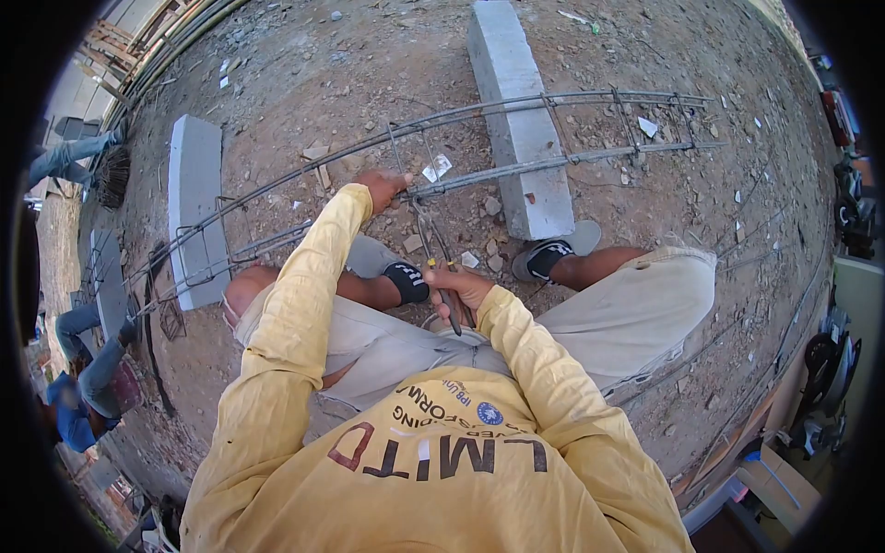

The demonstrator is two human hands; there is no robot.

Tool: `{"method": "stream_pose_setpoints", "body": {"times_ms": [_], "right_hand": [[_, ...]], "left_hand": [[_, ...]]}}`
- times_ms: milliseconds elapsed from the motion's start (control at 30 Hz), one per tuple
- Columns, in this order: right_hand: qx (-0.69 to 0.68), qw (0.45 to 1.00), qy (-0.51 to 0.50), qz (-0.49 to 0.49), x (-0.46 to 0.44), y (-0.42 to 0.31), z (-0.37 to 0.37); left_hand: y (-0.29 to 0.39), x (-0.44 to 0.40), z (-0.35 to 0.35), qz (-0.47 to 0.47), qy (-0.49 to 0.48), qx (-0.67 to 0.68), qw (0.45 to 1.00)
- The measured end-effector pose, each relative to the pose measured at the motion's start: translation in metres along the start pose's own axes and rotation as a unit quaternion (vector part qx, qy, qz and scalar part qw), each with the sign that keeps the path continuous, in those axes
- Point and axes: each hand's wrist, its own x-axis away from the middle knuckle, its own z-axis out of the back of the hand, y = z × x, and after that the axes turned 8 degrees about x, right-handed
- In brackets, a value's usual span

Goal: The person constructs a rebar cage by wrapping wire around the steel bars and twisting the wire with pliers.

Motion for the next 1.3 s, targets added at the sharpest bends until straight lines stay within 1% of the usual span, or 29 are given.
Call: {"method": "stream_pose_setpoints", "body": {"times_ms": [33, 67, 100, 133, 167, 200, 267, 300, 333, 367, 400, 433, 467, 500, 567, 633, 733, 833, 867, 900, 933, 967, 1033, 1067, 1100, 1133, 1200, 1300], "right_hand": [[0.12, 0.988, 0.101, 0.017, 0.003, -0.004, -0.009], [0.236, 0.951, 0.193, 0.047, 0.005, -0.006, -0.019], [0.347, 0.89, 0.29, 0.053, 0.006, -0.008, -0.03], [0.443, 0.82, 0.356, 0.066, 0.009, -0.009, -0.034], [0.498, 0.772, 0.386, 0.084, 0.01, -0.005, -0.035], [0.529, 0.742, 0.4, 0.097, 0.012, -0.003, -0.036], [0.529, 0.75, 0.386, 0.097, 0.013, 0.003, -0.033], [0.505, 0.777, 0.365, 0.087, 0.013, 0.004, -0.03], [0.452, 0.827, 0.327, 0.071, 0.013, 0.004, -0.027], [0.363, 0.889, 0.274, 0.049, 0.013, 0.003, -0.024], [0.223, 0.956, 0.19, 0.03, 0.016, 0.001, -0.021], [0.087, 0.99, 0.111, 0.03, 0.018, 0.001, -0.019], [-0.049, 0.998, 0.036, 0.01, 0.02, 0.0, -0.017], [-0.185, 0.982, -0.042, 0.001, 0.021, -0.002, -0.016], [-0.092, 0.996, 0.013, -0.005, 0.02, -0.004, -0.019], [0.001, 0.998, 0.068, -0.014, 0.019, -0.004, -0.021], [0.134, 0.966, 0.208, -0.068, 0.012, -0.004, -0.011], [-0.012, 0.997, 0.064, -0.033, 0.017, 0.0, -0.013], [-0.113, 0.993, -0.022, -0.036, 0.017, 0.007, -0.011], [-0.213, 0.97, -0.108, -0.038, 0.015, 0.014, -0.01], [-0.309, 0.931, -0.192, -0.041, 0.012, 0.019, -0.008], [-0.247, 0.957, -0.146, -0.041, 0.012, 0.02, -0.003], [-0.121, 0.991, -0.051, -0.036, 0.016, 0.011, -0.003], [0.02, 0.997, 0.069, 0.006, 0.015, 0.011, -0.008], [0.16, 0.968, 0.188, 0.046, 0.014, 0.012, -0.018], [0.294, 0.904, 0.3, 0.084, 0.013, 0.013, -0.022], [0.293, 0.908, 0.292, 0.072, 0.016, 0.015, -0.022], [0.292, 0.915, 0.275, 0.053, 0.019, 0.02, -0.022]], "left_hand": [[-0.004, -0.002, -0.001, -0.021, 0.001, -0.021, 1.0], [-0.007, -0.005, -0.001, -0.043, 0.003, -0.043, 0.998], [-0.004, -0.002, 0.001, -0.065, 0.004, -0.065, 0.996], [0.0, 0.003, 0.001, -0.055, 0.008, -0.053, 0.997], [0.004, 0.007, 0.003, -0.047, 0.011, -0.042, 0.998], [0.009, 0.011, 0.004, -0.04, 0.015, -0.03, 0.999], [0.002, 0.002, 0.003, -0.046, 0.012, -0.028, 0.998], [0.003, 0.003, 0.003, -0.048, 0.011, -0.026, 0.998], [0.004, 0.004, 0.002, -0.025, 0.014, -0.004, 1.0], [0.005, 0.005, 0.001, -0.002, 0.018, 0.019, 1.0], [0.006, 0.006, 0.001, 0.021, 0.022, 0.043, 0.999], [0.004, 0.006, 0.0, 0.018, 0.019, 0.047, 0.999], [0.002, 0.004, -0.001, 0.014, 0.014, 0.051, 0.999], [0.003, 0.003, 0.0, 0.009, 0.011, 0.054, 0.998], [0.003, 0.002, 0.001, 0.016, 0.015, 0.059, 0.998], [-0.002, -0.001, -0.002, 0.016, 0.016, 0.059, 0.998], [-0.001, -0.001, -0.002, 0.005, 0.016, 0.049, 0.999], [0.003, 0.002, 0.0, 0.009, 0.015, 0.045, 0.999], [0.004, 0.002, 0.0, 0.01, 0.015, 0.045, 0.999], [0.003, 0.001, 0.0, 0.012, 0.016, 0.045, 0.999], [0.0, 0.0, -0.001, 0.006, 0.025, 0.041, 0.999], [-0.002, -0.001, -0.002, 0.0, 0.033, 0.037, 0.999], [-0.003, -0.001, -0.003, -0.003, 0.037, 0.035, 0.999], [-0.003, -0.002, -0.002, 0.0, 0.034, 0.037, 0.999], [-0.002, -0.002, -0.002, 0.002, 0.031, 0.04, 0.999], [-0.001, -0.002, -0.002, 0.01, 0.024, 0.049, 0.998], [0.001, -0.001, 0.0, 0.027, 0.013, 0.068, 0.997], [0.004, 0.003, -0.003, 0.045, 0.03, 0.076, 0.996]]}}
